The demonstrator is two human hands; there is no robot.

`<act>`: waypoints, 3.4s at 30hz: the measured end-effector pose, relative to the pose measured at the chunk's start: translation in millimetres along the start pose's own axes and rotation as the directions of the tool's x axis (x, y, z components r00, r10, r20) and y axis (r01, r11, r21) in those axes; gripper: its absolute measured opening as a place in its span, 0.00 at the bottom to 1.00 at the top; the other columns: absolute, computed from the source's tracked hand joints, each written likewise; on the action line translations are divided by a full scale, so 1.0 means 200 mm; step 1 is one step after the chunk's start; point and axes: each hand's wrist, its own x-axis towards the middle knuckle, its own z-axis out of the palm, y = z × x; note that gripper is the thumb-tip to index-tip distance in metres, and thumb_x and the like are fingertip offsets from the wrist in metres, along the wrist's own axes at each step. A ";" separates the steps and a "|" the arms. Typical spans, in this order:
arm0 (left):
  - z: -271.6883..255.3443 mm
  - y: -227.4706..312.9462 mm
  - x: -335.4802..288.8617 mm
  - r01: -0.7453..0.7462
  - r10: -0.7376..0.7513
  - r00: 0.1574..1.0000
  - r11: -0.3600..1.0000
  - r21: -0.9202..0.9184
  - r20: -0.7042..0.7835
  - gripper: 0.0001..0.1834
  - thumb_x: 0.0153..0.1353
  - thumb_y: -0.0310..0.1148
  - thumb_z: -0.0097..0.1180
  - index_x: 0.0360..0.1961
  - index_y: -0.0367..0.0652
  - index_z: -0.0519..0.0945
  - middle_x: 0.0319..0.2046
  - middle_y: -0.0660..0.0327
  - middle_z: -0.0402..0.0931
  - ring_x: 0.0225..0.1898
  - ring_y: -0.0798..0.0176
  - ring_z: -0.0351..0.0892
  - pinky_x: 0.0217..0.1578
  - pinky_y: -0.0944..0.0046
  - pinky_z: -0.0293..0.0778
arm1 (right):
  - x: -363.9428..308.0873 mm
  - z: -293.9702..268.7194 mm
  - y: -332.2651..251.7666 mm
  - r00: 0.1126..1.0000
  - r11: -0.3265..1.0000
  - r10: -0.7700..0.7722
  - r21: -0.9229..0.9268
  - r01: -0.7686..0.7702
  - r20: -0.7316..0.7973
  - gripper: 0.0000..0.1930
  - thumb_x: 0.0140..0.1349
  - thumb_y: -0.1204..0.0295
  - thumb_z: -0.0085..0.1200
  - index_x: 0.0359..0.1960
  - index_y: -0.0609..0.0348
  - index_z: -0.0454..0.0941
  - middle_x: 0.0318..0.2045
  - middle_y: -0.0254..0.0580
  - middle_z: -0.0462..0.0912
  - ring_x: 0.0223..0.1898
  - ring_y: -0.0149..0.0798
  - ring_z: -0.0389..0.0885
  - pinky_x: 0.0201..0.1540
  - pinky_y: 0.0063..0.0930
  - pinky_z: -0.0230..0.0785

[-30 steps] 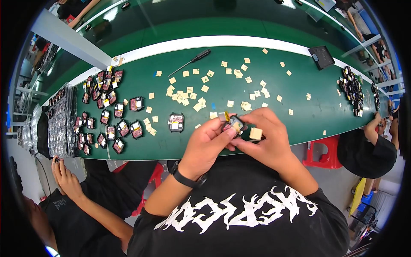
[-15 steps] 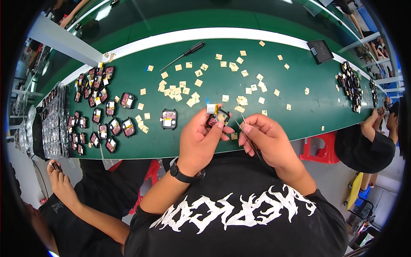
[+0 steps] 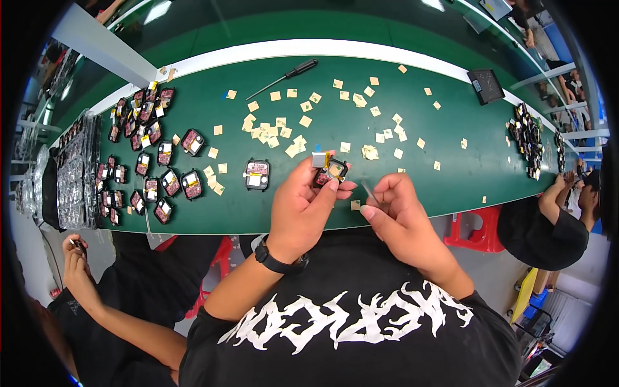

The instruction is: Manually assembling small electronic parts and applying stickers at a factory workbench.

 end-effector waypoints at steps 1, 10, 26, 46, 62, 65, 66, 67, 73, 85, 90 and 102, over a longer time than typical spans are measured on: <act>-0.01 0.00 0.00 0.000 0.000 1.000 1.000 0.009 -0.005 0.21 0.72 0.20 0.47 0.65 0.33 0.67 0.55 0.52 0.77 0.49 0.62 0.83 0.50 0.65 0.81 | 0.00 0.00 -0.01 1.000 1.000 0.001 -0.005 -0.001 0.003 0.10 0.72 0.78 0.52 0.47 0.59 0.62 0.32 0.35 0.75 0.27 0.24 0.72 0.28 0.21 0.65; -0.01 -0.01 0.00 -0.019 0.019 1.000 1.000 0.006 0.005 0.20 0.72 0.20 0.47 0.65 0.33 0.67 0.55 0.52 0.77 0.50 0.62 0.83 0.52 0.64 0.80 | 0.04 0.04 -0.09 0.995 0.984 0.105 -0.146 -0.104 -0.004 0.07 0.73 0.75 0.52 0.44 0.63 0.66 0.30 0.40 0.82 0.25 0.25 0.80 0.26 0.20 0.71; -0.04 -0.02 0.00 0.038 -0.042 0.998 0.996 0.077 0.048 0.21 0.74 0.22 0.46 0.66 0.32 0.68 0.53 0.55 0.77 0.52 0.63 0.81 0.55 0.61 0.80 | 0.12 0.10 -0.03 0.975 0.979 0.204 0.035 -0.202 -0.083 0.07 0.71 0.76 0.52 0.40 0.60 0.64 0.25 0.40 0.82 0.16 0.24 0.74 0.16 0.21 0.61; -0.05 0.00 0.00 0.088 -0.100 0.986 0.992 0.093 0.131 0.19 0.76 0.29 0.45 0.63 0.31 0.72 0.49 0.55 0.80 0.48 0.62 0.84 0.47 0.65 0.81 | 0.20 -0.04 -0.06 0.962 0.954 -0.254 -0.188 0.232 -0.103 0.16 0.63 0.80 0.63 0.53 0.63 0.78 0.19 0.22 0.66 0.20 0.17 0.60 0.23 0.16 0.52; -0.03 0.00 -0.02 0.051 -0.049 0.999 0.981 0.186 -0.018 0.18 0.70 0.22 0.47 0.60 0.31 0.76 0.35 0.58 0.84 0.31 0.72 0.83 0.32 0.70 0.77 | 0.17 -0.01 -0.09 0.999 0.986 0.035 -0.162 -0.041 -0.038 0.03 0.66 0.79 0.60 0.36 0.68 0.80 0.28 0.27 0.80 0.27 0.16 0.73 0.28 0.13 0.64; -0.05 0.01 -0.01 0.129 -0.133 0.991 0.986 0.106 0.033 0.18 0.72 0.21 0.46 0.61 0.31 0.74 0.40 0.57 0.81 0.37 0.69 0.84 0.34 0.72 0.78 | 0.16 0.03 -0.11 0.998 0.998 0.033 -0.053 -0.037 -0.062 0.03 0.67 0.80 0.59 0.38 0.69 0.80 0.30 0.31 0.83 0.30 0.19 0.79 0.32 0.14 0.71; -0.05 0.01 -0.01 0.132 -0.136 0.990 0.986 0.107 0.035 0.18 0.72 0.21 0.46 0.61 0.31 0.74 0.40 0.57 0.81 0.37 0.69 0.84 0.34 0.72 0.78 | 0.16 0.04 -0.11 0.998 1.000 0.019 0.003 -0.019 -0.067 0.03 0.67 0.80 0.59 0.39 0.70 0.80 0.31 0.33 0.84 0.31 0.20 0.82 0.34 0.15 0.75; -0.05 0.02 0.00 0.146 -0.148 0.989 0.987 0.062 0.029 0.18 0.72 0.21 0.46 0.61 0.31 0.74 0.39 0.57 0.82 0.34 0.70 0.83 0.33 0.71 0.78 | 0.16 0.04 -0.10 0.997 1.000 0.021 0.003 -0.021 -0.069 0.03 0.67 0.80 0.59 0.39 0.70 0.80 0.31 0.33 0.84 0.31 0.20 0.82 0.34 0.15 0.75; -0.04 0.01 0.00 0.130 -0.130 0.991 0.991 -0.003 0.015 0.18 0.72 0.21 0.46 0.60 0.30 0.74 0.39 0.57 0.83 0.34 0.70 0.84 0.34 0.71 0.79 | 0.17 0.10 -0.06 0.994 1.000 -0.006 -0.013 0.005 -0.107 0.04 0.68 0.79 0.59 0.39 0.70 0.81 0.31 0.36 0.86 0.32 0.23 0.84 0.35 0.16 0.76; -0.06 -0.05 0.00 -0.048 0.035 0.997 0.984 0.173 0.074 0.22 0.70 0.21 0.44 0.65 0.30 0.70 0.43 0.52 0.83 0.43 0.62 0.88 0.44 0.66 0.79 | 0.22 0.07 0.02 0.983 0.982 -0.045 -0.187 0.011 -0.179 0.07 0.64 0.75 0.64 0.39 0.67 0.86 0.28 0.36 0.84 0.27 0.22 0.80 0.28 0.17 0.70; -0.06 -0.04 0.00 -0.050 0.031 0.995 0.976 0.212 0.092 0.22 0.70 0.21 0.44 0.65 0.30 0.70 0.45 0.51 0.83 0.44 0.62 0.87 0.45 0.65 0.80 | 0.25 0.03 0.04 0.985 0.963 -0.073 -0.269 0.029 -0.155 0.07 0.61 0.76 0.68 0.36 0.68 0.86 0.28 0.34 0.81 0.28 0.24 0.80 0.28 0.17 0.70; -0.08 0.00 -0.02 -0.012 -0.042 0.967 0.977 0.211 0.251 0.23 0.73 0.22 0.42 0.68 0.30 0.67 0.44 0.54 0.81 0.44 0.63 0.84 0.41 0.67 0.80 | 0.31 -0.08 0.01 0.990 0.984 0.139 -0.111 -0.140 -0.018 0.14 0.53 0.77 0.74 0.33 0.59 0.76 0.23 0.25 0.72 0.25 0.18 0.67 0.25 0.14 0.60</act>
